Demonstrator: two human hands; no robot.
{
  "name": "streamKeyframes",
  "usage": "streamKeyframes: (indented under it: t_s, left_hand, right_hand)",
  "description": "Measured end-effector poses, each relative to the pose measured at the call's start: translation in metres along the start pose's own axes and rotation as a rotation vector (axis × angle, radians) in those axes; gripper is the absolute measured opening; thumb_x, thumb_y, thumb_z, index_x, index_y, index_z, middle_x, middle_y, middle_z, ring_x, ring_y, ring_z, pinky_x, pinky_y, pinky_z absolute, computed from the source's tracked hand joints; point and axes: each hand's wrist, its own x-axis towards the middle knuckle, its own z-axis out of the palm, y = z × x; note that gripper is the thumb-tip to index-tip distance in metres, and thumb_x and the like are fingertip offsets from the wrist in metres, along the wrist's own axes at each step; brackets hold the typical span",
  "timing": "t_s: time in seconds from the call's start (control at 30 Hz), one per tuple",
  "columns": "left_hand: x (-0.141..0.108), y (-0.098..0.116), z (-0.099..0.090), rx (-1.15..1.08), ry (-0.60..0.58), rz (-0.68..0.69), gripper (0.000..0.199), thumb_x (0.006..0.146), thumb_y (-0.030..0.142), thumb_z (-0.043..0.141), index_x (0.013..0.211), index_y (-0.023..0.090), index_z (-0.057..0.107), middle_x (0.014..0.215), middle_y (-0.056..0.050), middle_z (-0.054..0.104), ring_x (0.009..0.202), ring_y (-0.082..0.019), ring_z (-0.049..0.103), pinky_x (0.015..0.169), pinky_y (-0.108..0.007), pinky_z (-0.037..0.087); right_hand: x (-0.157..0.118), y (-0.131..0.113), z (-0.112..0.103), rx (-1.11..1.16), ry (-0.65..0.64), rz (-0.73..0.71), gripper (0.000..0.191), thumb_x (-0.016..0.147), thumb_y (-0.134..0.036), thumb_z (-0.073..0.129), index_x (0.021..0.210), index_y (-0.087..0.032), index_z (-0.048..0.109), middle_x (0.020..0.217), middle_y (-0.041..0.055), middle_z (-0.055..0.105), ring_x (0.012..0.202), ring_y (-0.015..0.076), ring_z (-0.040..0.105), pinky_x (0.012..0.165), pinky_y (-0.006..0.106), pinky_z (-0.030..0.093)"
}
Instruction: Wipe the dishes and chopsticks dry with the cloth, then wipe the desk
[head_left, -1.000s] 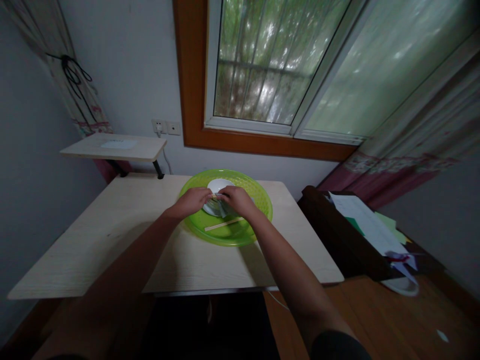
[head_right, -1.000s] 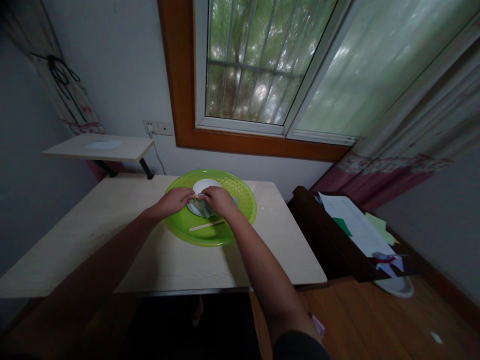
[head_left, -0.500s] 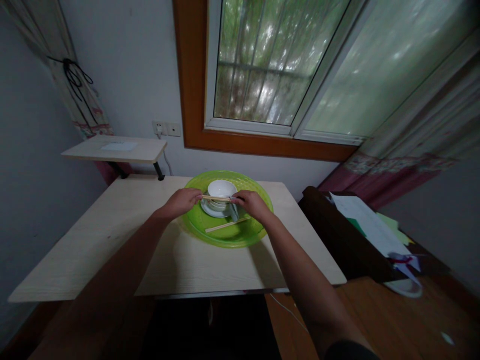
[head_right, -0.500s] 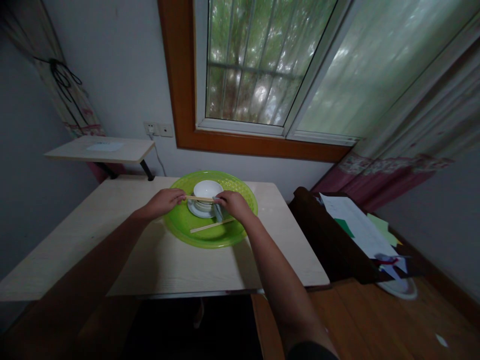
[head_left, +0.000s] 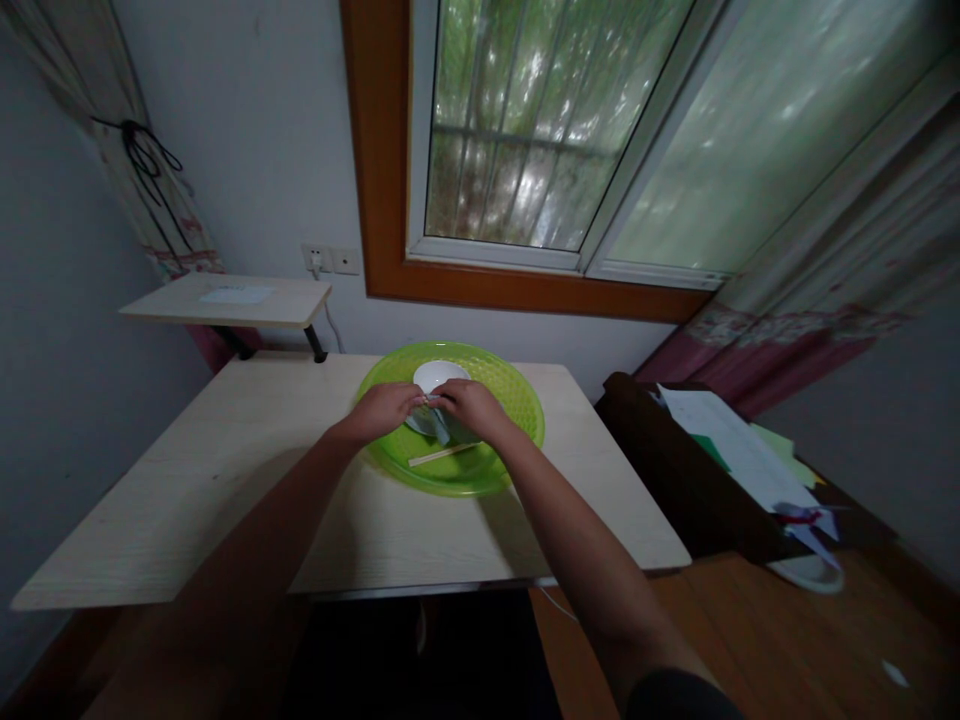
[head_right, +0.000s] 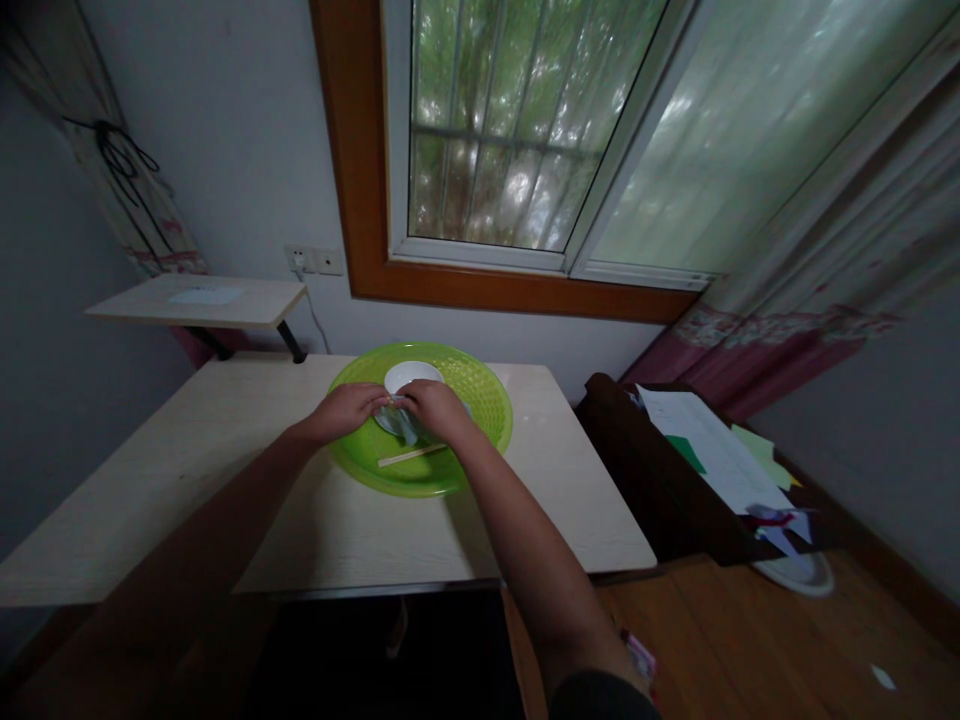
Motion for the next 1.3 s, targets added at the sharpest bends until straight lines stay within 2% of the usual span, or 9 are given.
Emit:
streamKeyframes:
  t_s: [0.17,0.37,0.5,0.63,0.8,0.9,1.03,1.17,1.3]
  left_hand:
    - [-0.010,-0.010,-0.011,0.032,-0.034,-0.053,0.034,0.106,0.035,0.043,0.103,0.020,0.074,0.104,-0.009,0.076,0.099,-0.025,0.067,0.086,-0.033,0.048]
    - [-0.018,-0.021,-0.022,0.087,-0.051,-0.128,0.038,0.107,0.040,0.042,0.103,0.021,0.074,0.106,-0.008,0.076,0.099,-0.026,0.067,0.082,-0.032,0.047]
    - [-0.016,-0.020,-0.021,0.101,-0.029,-0.122,0.037,0.107,0.038,0.042,0.105,0.021,0.075,0.108,-0.009,0.076,0.101,-0.026,0.068,0.084,-0.033,0.047]
    - [-0.011,-0.010,-0.015,0.068,-0.018,-0.068,0.036,0.107,0.035,0.043,0.108,0.020,0.075,0.112,-0.010,0.076,0.105,-0.026,0.068,0.088,-0.034,0.048]
    - [-0.002,0.007,-0.006,0.052,-0.031,-0.032,0.032,0.106,0.034,0.047,0.107,0.019,0.075,0.109,-0.011,0.077,0.101,-0.026,0.069,0.088,-0.036,0.049]
    - [-0.002,0.008,-0.006,0.032,-0.012,-0.017,0.032,0.105,0.035,0.046,0.106,0.020,0.075,0.108,-0.010,0.077,0.100,-0.026,0.069,0.088,-0.036,0.049]
    - [-0.009,-0.004,-0.014,0.010,0.007,-0.026,0.033,0.105,0.035,0.045,0.107,0.021,0.074,0.106,-0.008,0.077,0.100,-0.024,0.068,0.087,-0.033,0.048]
    - [-0.016,-0.013,-0.024,0.035,0.007,-0.076,0.035,0.105,0.037,0.044,0.096,0.020,0.073,0.094,-0.007,0.075,0.090,-0.023,0.067,0.080,-0.032,0.046]
    - [-0.016,-0.016,-0.027,0.039,0.001,-0.093,0.036,0.105,0.039,0.044,0.091,0.020,0.072,0.088,-0.006,0.073,0.085,-0.023,0.065,0.076,-0.031,0.045]
  right_hand:
    - [-0.012,0.013,-0.011,-0.027,-0.022,0.066,0.016,0.101,-0.026,0.072,0.111,-0.018,0.082,0.108,0.0087,0.080,0.099,0.0219,0.074,0.088,0.027,0.049]
    - [-0.027,0.031,-0.026,0.010,0.030,0.130,0.013,0.099,-0.023,0.073,0.107,-0.019,0.082,0.108,0.0080,0.080,0.100,0.0222,0.074,0.089,0.028,0.051]
    - [-0.028,0.031,-0.028,-0.023,0.046,0.126,0.012,0.098,-0.024,0.074,0.105,-0.019,0.082,0.105,0.0086,0.080,0.097,0.0226,0.073,0.087,0.029,0.050]
    - [-0.022,0.021,-0.023,-0.011,0.022,0.077,0.011,0.098,-0.021,0.073,0.106,-0.018,0.081,0.105,0.0082,0.080,0.096,0.0211,0.073,0.087,0.028,0.050]
    - [-0.010,0.001,-0.009,0.001,-0.003,0.019,0.013,0.099,-0.021,0.073,0.109,-0.019,0.081,0.106,0.0084,0.080,0.098,0.0207,0.073,0.087,0.027,0.050]
    - [-0.008,-0.004,-0.005,-0.001,0.013,-0.008,0.015,0.100,-0.024,0.072,0.113,-0.020,0.080,0.109,0.0080,0.079,0.101,0.0210,0.073,0.088,0.027,0.050]
    - [-0.015,0.005,-0.010,-0.014,0.028,0.039,0.017,0.100,-0.027,0.073,0.115,-0.022,0.079,0.110,0.0077,0.079,0.102,0.0225,0.073,0.090,0.029,0.051]
    - [-0.028,0.021,-0.019,0.004,0.093,0.113,0.024,0.095,-0.027,0.080,0.117,-0.018,0.076,0.116,0.0106,0.078,0.106,0.0258,0.072,0.094,0.034,0.053]
    - [-0.039,0.026,-0.025,0.046,0.139,0.041,0.028,0.094,-0.028,0.079,0.118,-0.016,0.073,0.117,0.0121,0.076,0.108,0.0260,0.070,0.098,0.036,0.052]
